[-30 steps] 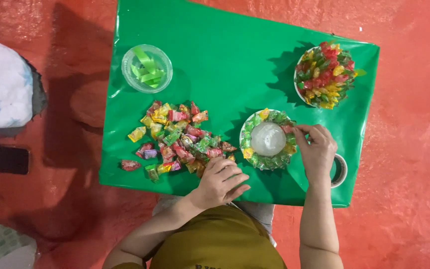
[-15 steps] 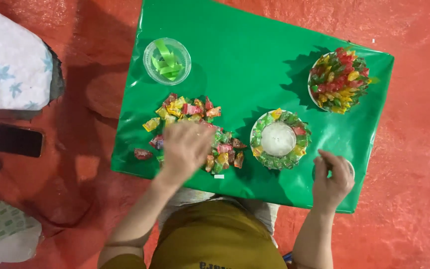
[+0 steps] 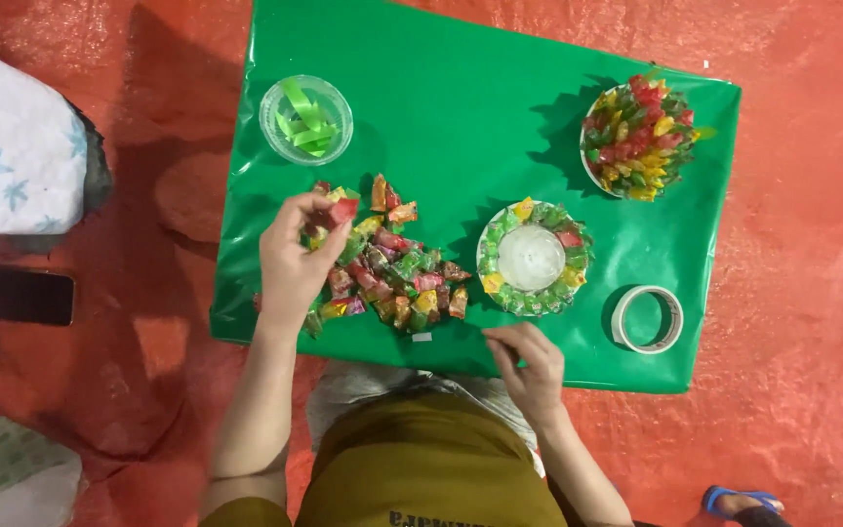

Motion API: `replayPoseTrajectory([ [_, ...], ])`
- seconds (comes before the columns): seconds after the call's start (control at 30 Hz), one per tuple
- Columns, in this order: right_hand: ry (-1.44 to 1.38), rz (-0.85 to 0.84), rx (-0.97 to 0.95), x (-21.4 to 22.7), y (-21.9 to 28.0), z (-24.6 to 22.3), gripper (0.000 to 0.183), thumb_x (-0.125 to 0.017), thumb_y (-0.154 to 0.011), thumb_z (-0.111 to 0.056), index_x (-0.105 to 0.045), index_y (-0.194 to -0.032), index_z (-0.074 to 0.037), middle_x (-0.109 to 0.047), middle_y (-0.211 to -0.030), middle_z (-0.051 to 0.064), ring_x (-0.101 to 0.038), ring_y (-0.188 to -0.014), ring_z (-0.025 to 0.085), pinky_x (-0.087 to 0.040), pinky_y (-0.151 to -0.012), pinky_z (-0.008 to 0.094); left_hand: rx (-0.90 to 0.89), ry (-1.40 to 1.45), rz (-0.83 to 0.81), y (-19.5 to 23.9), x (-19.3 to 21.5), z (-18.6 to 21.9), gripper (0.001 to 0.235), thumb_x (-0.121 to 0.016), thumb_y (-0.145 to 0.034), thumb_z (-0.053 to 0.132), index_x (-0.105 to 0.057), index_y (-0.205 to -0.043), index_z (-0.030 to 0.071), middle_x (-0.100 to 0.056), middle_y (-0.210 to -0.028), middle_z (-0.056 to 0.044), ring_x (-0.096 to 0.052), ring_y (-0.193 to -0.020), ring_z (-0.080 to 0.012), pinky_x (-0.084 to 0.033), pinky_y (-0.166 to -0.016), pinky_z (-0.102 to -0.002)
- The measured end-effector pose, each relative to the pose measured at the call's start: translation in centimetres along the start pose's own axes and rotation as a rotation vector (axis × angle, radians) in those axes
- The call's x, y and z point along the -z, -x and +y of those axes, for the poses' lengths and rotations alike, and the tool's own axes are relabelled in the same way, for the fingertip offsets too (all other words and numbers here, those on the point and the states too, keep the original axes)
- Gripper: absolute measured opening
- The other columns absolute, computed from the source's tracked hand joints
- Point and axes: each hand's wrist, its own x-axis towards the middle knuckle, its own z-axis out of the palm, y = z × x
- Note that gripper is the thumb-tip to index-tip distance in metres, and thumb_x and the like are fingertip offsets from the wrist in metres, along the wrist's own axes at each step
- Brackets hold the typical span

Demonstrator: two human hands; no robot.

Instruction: Arranging individual candies and decorative elements around a central bowl on a table for packaging or display.

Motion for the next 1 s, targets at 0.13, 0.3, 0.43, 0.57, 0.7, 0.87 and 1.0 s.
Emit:
replayPoseTrajectory([
  [0.13, -0.073, -0.019, -0.02, -1.0, -1.3, -1.5, 0.016, -0.077, -0.089, -0.008, -0.084, -0.102, -0.013, -0.069, -0.072, 0.003, -0.056, -0.05, 0.018, -0.051, -0.053, 0.029, 0.275, 0.341, -0.143, 3.3, -1.2, 0.9, 0.023, -0.074, -0.092, 0.001, -0.067, -0.113, 0.003, -0.071, -0.096, -0.014, -0.068, -0.082, -0.0217, -0.055, -0.079, -0.031],
  [0.3, -0.33, -0.058, -0.164, -2.5, -4.0, -3.0, 0.033, -0.08, -0.089, -0.009, -0.074, -0.12, -0.001, -0.073, -0.09, 0.016, -0.07, -0.074, 0.022, -0.06, -0.064, 0.035, 0.466, 0.733, -0.224, 6.9, -5.1, 3.1, 0.031, -0.08, -0.082, -0.003, -0.07, -0.11, 0.002, -0.068, -0.093, -0.006, -0.067, -0.085, -0.0135, -0.054, -0.081, -0.027],
  [0.43, -0.443, -0.048, -0.182, -4.3, -4.8, -3.1, 0.045, -0.086, -0.084, -0.013, -0.071, -0.125, -0.001, -0.07, -0.093, 0.011, -0.066, -0.077, 0.017, -0.06, -0.065, 0.032, 0.43, 0.636, -0.298, 7.2, -5.8, 4.5, 0.034, -0.084, -0.08, 0.001, -0.07, -0.111, 0.005, -0.071, -0.091, -0.002, -0.066, -0.082, -0.007, -0.054, -0.074, -0.02],
  [0.57, -0.426, -0.041, -0.178, -5.4, -5.2, -3.6, 0.026, -0.085, -0.085, -0.01, -0.077, -0.108, 0.0, -0.07, -0.084, 0.012, -0.068, -0.071, 0.018, -0.061, -0.062, 0.031, 0.296, 0.541, -0.28, 7.3, -5.0, 5.1, 0.028, -0.08, -0.085, 0.002, -0.073, -0.112, 0.003, -0.073, -0.089, -0.007, -0.067, -0.08, -0.0114, -0.055, -0.071, -0.026],
  [0.7, -0.522, -0.033, -0.211, -6.7, -4.7, -3.7, 0.021, -0.082, -0.087, -0.005, -0.076, -0.107, 0.002, -0.068, -0.084, 0.011, -0.061, -0.064, 0.012, -0.06, -0.057, 0.026, 0.348, 0.513, -0.242, 8.0, -4.3, 4.7, 0.022, -0.077, -0.09, 0.003, -0.072, -0.112, 0.002, -0.072, -0.093, -0.008, -0.065, -0.087, -0.0124, -0.057, -0.081, -0.031],
  [0.87, -0.584, -0.03, -0.185, -6.8, -4.3, -3.3, 0.018, -0.079, -0.09, -0.002, -0.075, -0.105, 0.004, -0.066, -0.083, 0.012, -0.059, -0.05, 0.011, -0.057, -0.049, 0.023, 0.409, 0.593, -0.193, 8.9, -4.6, 4.7, 0.015, -0.068, -0.097, 0.007, -0.073, -0.11, 0.0, -0.071, -0.096, -0.011, -0.065, -0.089, -0.0144, -0.056, -0.085, -0.033],
  [1.0, -0.562, -0.059, -0.126, -5.8, -5.1, -4.6, 0.012, -0.077, -0.089, 0.001, -0.077, -0.102, 0.002, -0.068, -0.088, 0.012, -0.059, -0.05, 0.012, -0.056, -0.046, 0.022, 0.482, 0.582, -0.165, 9.3, -4.7, 2.6, 0.026, -0.053, -0.106, 0.013, -0.074, -0.103, -0.001, -0.073, -0.098, -0.014, -0.066, -0.1, -0.0169, -0.053, -0.097, -0.038],
])
